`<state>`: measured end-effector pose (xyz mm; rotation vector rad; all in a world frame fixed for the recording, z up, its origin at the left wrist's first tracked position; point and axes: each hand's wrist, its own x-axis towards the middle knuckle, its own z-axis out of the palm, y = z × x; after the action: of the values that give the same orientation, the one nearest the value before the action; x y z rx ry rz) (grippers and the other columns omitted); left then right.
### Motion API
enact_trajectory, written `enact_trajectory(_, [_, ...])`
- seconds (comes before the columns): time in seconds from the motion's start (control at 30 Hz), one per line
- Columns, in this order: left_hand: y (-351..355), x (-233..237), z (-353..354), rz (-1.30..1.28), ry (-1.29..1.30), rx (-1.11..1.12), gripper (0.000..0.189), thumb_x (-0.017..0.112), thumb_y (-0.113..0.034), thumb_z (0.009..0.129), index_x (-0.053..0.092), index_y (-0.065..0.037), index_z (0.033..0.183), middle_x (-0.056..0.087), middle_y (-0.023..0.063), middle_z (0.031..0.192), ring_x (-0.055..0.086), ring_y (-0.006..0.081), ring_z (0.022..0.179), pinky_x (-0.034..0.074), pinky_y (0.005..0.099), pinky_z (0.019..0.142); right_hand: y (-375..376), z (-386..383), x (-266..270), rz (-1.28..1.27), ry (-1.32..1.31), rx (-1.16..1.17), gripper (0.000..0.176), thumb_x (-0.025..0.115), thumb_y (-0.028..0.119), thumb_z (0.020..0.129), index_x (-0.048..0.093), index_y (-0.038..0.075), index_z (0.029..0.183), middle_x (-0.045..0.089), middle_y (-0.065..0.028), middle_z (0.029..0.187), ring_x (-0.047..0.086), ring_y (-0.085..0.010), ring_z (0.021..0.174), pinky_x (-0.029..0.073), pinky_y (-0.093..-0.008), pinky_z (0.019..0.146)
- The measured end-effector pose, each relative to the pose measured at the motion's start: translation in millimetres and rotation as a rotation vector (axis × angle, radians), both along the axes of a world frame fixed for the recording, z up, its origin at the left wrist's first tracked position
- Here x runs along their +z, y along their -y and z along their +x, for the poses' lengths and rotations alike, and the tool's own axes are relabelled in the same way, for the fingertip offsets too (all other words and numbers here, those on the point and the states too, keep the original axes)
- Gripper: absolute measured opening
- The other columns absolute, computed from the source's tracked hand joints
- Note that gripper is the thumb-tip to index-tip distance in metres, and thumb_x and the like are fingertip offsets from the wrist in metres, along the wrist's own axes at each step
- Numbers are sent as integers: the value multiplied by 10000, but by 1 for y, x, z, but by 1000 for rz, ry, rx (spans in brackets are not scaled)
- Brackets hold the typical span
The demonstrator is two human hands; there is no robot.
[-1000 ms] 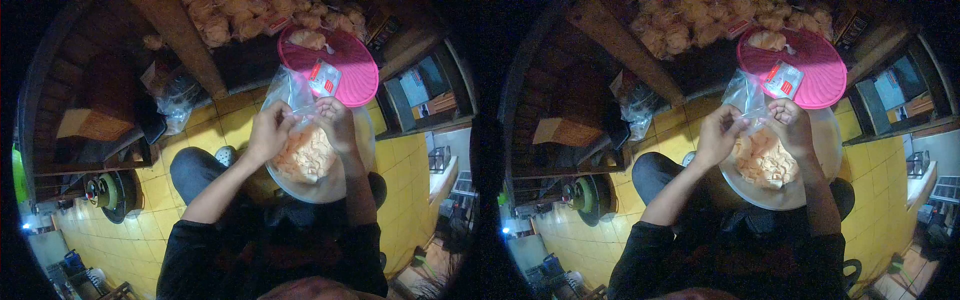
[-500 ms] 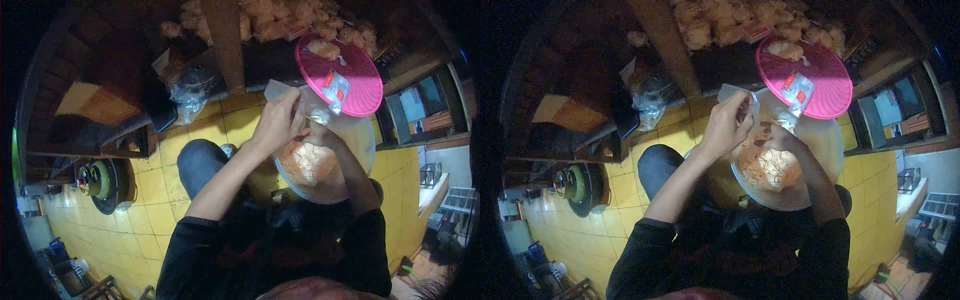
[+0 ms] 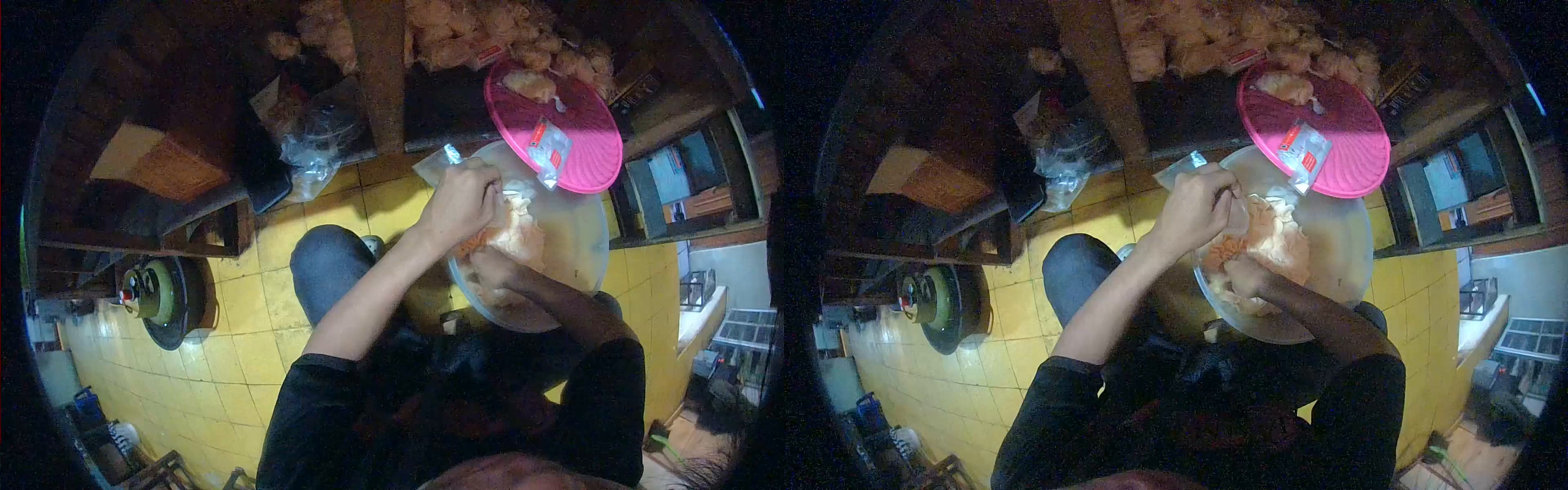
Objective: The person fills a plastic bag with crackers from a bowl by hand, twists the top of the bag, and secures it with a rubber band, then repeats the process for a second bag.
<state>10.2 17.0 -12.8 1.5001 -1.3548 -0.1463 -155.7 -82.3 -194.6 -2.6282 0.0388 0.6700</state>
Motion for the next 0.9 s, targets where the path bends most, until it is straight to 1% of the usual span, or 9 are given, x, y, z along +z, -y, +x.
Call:
enact_trajectory(0.17, [2, 7, -7, 65, 37, 144, 84, 563, 11, 751, 640, 12, 783, 635, 158, 762, 640, 315, 713, 505, 384, 668, -1, -1, 80, 41, -233, 4, 322, 676, 260, 787, 609, 27, 998, 641, -215, 879, 633, -364, 882, 496, -468, 801])
enact_trajectory(0.23, [1, 8, -7, 92, 24, 129, 85, 568, 20, 750, 640, 11, 794, 640, 154, 778, 641, 303, 711, 504, 373, 662, 9, -6, 100, 264, 38, -52, 334, 675, 268, 795, 605, 29, 1018, 649, -204, 914, 636, -358, 882, 501, -448, 798])
enact_trajectory(0.37, [2, 3, -1, 79, 33, 114, 109, 569, 70, 735, 628, 11, 806, 655, 148, 848, 644, 280, 710, 501, 344, 644, 25, -3, 162, 167, 196, -327, 314, 705, 227, 756, 623, 6, 964, 664, -194, 947, 641, -368, 903, 508, -408, 818])
enact_trajectory(0.47, [5, -1, -1, 37, 110, 91, 155, 534, 112, 730, 612, 9, 816, 647, 146, 867, 652, 262, 705, 500, 337, 620, 44, -13, 174, 266, 405, -324, 351, 663, 183, 827, 582, 15, 1124, 657, -163, 1013, 646, -267, 942, 501, -356, 835])
enact_trajectory(0.57, [9, -11, -5, 137, 45, 53, 210, 496, 134, 741, 611, 8, 864, 647, 152, 860, 647, 229, 602, 500, 314, 568, 49, -19, 190, 563, 592, -424, 363, 638, 117, 846, 555, -13, 1175, 650, -119, 1041, 637, -208, 964, 503, -330, 847])
enact_trajectory(0.63, [10, -8, -14, 228, 23, 60, 205, 455, 142, 777, 600, 35, 876, 648, 171, 860, 636, 197, 550, 500, 296, 543, 46, -21, 199, 1187, 460, -741, 355, 623, 87, 871, 545, -57, 1186, 643, -121, 1053, 631, -182, 968, 501, -309, 849])
enact_trajectory(0.7, [10, -5, -22, 350, -169, 32, 192, 433, 83, 852, 604, 59, 938, 653, 154, 855, 632, 173, 563, 510, 298, 549, 45, -19, 195, 1454, 474, -770, 352, 595, 68, 890, 524, -65, 1208, 633, -105, 1066, 630, -164, 969, 495, -287, 852])
enact_trajectory(0.8, [12, -7, -27, 319, -959, -209, 309, 448, -94, 950, 580, 52, 1189, 657, 90, 922, 628, 134, 652, 521, 279, 562, 42, -14, 191, 1630, 566, -875, 354, 569, 51, 900, 503, -68, 1227, 629, -101, 1070, 624, -148, 969, 495, -288, 847])
enact_trajectory(0.9, [15, -7, -31, 310, -1008, -152, 354, 556, -179, 946, 579, 40, 1224, 641, 67, 895, 588, 95, 601, 489, 237, 534, 43, -14, 185, 1436, 510, -904, 343, 573, 71, 910, 513, -68, 1218, 631, -96, 1067, 624, -143, 967, 495, -288, 843])
